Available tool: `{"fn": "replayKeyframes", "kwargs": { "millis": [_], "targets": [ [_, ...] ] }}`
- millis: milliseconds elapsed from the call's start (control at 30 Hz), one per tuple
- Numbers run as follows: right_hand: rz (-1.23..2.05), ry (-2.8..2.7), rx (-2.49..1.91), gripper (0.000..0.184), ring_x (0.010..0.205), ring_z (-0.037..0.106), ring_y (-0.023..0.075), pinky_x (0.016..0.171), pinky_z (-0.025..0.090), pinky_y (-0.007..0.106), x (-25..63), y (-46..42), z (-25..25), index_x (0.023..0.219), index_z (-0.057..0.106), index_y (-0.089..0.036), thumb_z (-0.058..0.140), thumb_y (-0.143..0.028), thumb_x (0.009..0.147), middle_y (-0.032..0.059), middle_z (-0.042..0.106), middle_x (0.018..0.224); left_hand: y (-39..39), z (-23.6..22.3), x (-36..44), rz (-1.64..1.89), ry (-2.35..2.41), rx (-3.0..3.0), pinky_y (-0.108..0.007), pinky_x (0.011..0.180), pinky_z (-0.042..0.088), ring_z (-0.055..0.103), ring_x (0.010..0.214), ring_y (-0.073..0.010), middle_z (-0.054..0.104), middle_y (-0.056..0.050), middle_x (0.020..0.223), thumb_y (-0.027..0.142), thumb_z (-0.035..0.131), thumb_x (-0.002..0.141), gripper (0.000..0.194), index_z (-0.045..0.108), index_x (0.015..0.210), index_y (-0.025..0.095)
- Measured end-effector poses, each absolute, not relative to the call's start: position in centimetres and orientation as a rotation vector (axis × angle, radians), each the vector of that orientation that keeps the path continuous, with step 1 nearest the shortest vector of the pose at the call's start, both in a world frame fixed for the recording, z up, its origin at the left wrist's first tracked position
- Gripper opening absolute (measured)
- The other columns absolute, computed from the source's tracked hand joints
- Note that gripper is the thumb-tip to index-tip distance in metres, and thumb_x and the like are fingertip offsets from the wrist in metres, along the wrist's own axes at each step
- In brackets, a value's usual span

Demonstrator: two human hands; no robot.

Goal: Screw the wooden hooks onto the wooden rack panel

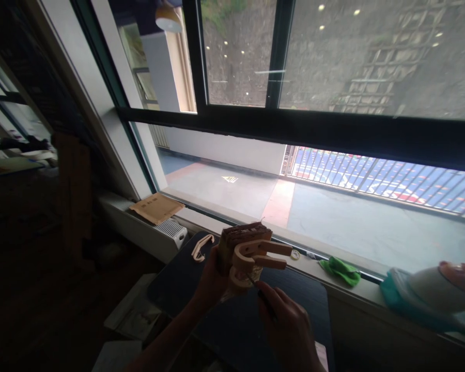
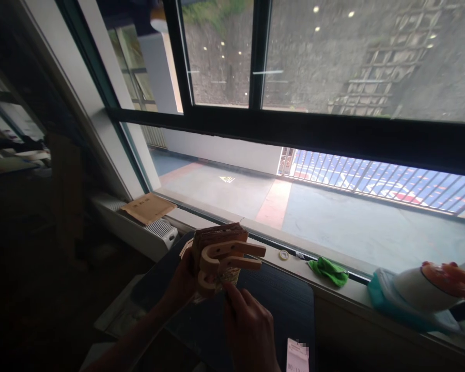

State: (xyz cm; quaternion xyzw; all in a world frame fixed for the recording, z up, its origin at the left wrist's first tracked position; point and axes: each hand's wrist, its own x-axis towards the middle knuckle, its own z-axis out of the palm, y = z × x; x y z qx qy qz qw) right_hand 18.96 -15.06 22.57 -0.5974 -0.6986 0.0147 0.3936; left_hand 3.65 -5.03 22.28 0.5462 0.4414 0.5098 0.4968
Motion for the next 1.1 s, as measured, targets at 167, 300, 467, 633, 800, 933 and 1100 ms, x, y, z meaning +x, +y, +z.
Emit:
{"fn": "replayKeyframes", "kwargs": {
  "millis": [167, 300, 467, 633, 800, 933, 1100],
  "targets": [
    [0.325, -1.687, -1.559, 0.028, 0.064, 0.063, 0.0132, 0.054, 0.047, 0.018, 18.8, -14.8, 22.9, 0.106, 0.062, -0.021, 0.045, -0.029, 0.086, 0.0036, 0.069, 0.082, -4.9, 22.1, 3.3, 1.275, 1.002, 1.325, -0.024, 0.07, 0.048, 0.058, 0.086, -0.0183, 0.061, -0.002, 0.095, 0.007, 0.071, 0.052, 0.063, 0.043, 0.107, 0.019],
    [-0.003, -1.882, -1.565, 0.03, 0.061, 0.062, 0.0128, 0.051, 0.044, 0.019, 19.0, -14.5, 23.9, 0.111, 0.059, -0.024, 0.044, -0.024, 0.086, 0.0019, 0.066, 0.075, -4.9, 22.1, 3.4, 1.292, 0.992, 1.294, -0.025, 0.068, 0.049, 0.059, 0.084, -0.0184, 0.062, -0.001, 0.093, 0.01, 0.071, 0.054, 0.059, 0.043, 0.105, 0.02],
    [-0.205, -2.005, -1.531, 0.032, 0.055, 0.059, 0.0122, 0.045, 0.039, 0.018, 18.9, -14.2, 24.0, 0.112, 0.06, -0.024, 0.042, -0.018, 0.086, 0.0013, 0.06, 0.063, -5.0, 22.4, 3.8, 1.295, 1.011, 1.257, -0.024, 0.066, 0.049, 0.06, 0.08, -0.0182, 0.063, -0.001, 0.088, 0.011, 0.072, 0.052, 0.057, 0.045, 0.1, 0.019],
    [0.226, -1.762, -1.475, 0.029, 0.063, 0.064, 0.0128, 0.055, 0.047, 0.018, 18.9, -13.8, 23.1, 0.108, 0.062, -0.023, 0.044, -0.024, 0.086, 0.0036, 0.069, 0.082, -4.9, 22.6, 3.9, 1.297, 1.023, 1.268, -0.022, 0.066, 0.049, 0.059, 0.079, -0.0161, 0.062, 0.0, 0.088, 0.01, 0.072, 0.051, 0.058, 0.044, 0.101, 0.019],
    [0.362, -1.722, -1.511, 0.027, 0.07, 0.065, 0.0152, 0.057, 0.049, 0.02, 19.1, -13.7, 23.5, 0.106, 0.063, -0.023, 0.047, -0.025, 0.084, 0.0031, 0.07, 0.089, -4.7, 22.6, 3.8, 1.269, 1.029, 1.276, -0.022, 0.067, 0.048, 0.059, 0.082, -0.0163, 0.062, 0.0, 0.09, 0.008, 0.07, 0.052, 0.06, 0.043, 0.105, 0.019],
    [0.002, -1.92, -1.563, 0.031, 0.059, 0.061, 0.0141, 0.048, 0.042, 0.02, 19.2, -13.7, 24.0, 0.112, 0.059, -0.025, 0.046, -0.02, 0.083, 0.0021, 0.066, 0.075, -4.7, 22.3, 4.0, 1.28, 1.015, 1.251, -0.024, 0.065, 0.049, 0.059, 0.079, -0.0173, 0.062, 0.0, 0.089, 0.01, 0.07, 0.051, 0.056, 0.044, 0.1, 0.019],
    [-0.009, -1.975, -1.537, 0.032, 0.056, 0.059, 0.0122, 0.047, 0.039, 0.018, 19.3, -13.6, 23.9, 0.11, 0.061, -0.024, 0.044, -0.016, 0.084, 0.0022, 0.063, 0.069, -4.7, 21.8, 3.9, 1.289, 1.055, 1.296, -0.024, 0.066, 0.049, 0.059, 0.079, -0.0176, 0.062, 0.0, 0.09, 0.008, 0.068, 0.051, 0.058, 0.045, 0.102, 0.019]
  ]
}}
